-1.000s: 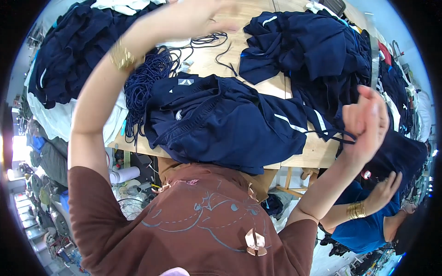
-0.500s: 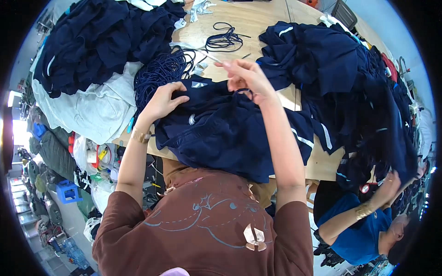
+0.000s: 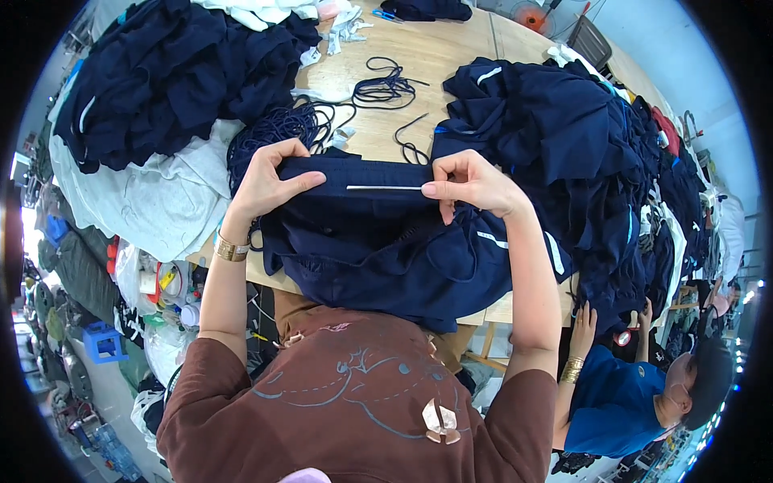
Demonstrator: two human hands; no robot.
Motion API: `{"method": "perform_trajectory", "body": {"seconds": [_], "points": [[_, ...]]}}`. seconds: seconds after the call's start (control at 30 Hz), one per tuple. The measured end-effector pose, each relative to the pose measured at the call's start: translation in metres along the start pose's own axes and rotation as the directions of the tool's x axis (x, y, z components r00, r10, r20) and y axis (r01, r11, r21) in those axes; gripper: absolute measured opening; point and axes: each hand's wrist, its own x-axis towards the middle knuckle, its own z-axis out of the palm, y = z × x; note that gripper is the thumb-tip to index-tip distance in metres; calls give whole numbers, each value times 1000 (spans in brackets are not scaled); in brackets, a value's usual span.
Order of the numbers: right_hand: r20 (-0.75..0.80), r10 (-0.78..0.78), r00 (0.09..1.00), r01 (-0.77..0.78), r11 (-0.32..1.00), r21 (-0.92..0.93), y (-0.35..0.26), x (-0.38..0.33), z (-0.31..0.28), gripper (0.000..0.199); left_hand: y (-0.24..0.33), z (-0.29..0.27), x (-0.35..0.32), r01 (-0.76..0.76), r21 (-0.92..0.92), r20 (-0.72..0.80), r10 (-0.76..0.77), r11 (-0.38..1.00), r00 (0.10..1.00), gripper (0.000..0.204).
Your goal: Threading a drawstring through the waistband of a pair of shorts or pants using a metal threading needle.
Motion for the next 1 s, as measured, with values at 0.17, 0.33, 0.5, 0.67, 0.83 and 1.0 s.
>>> {"method": "perform_trajectory", "body": {"seconds": [0.17,0.33,0.5,0.67,0.83,1.0], "points": [[-100,32,994,-34,999,-22,3,-8,3,33,4,3,3,47,10,56,-47,999,997,32],[-131,17,991,-24,999,-48,-5,-19,-1,34,18,4,5,18,63,68,-22,998,997,32],[-152,48,987,-57,997,-55,-10,-20,-2,34,21,4,7,1,78,71,-6,997,997,31],[-145,37,989,-41,999,-24,-10,-29,-1,33,31,7,8,-29,96,84,21,995,996,34],[-122,0,993,2,1000,16,-5,-34,-4,32,26,10,11,-76,81,81,70,994,994,33],[-181,15,983,-18,1000,-15,-7,-35,-2,33,36,11,12,-62,61,105,55,996,993,31]]}}
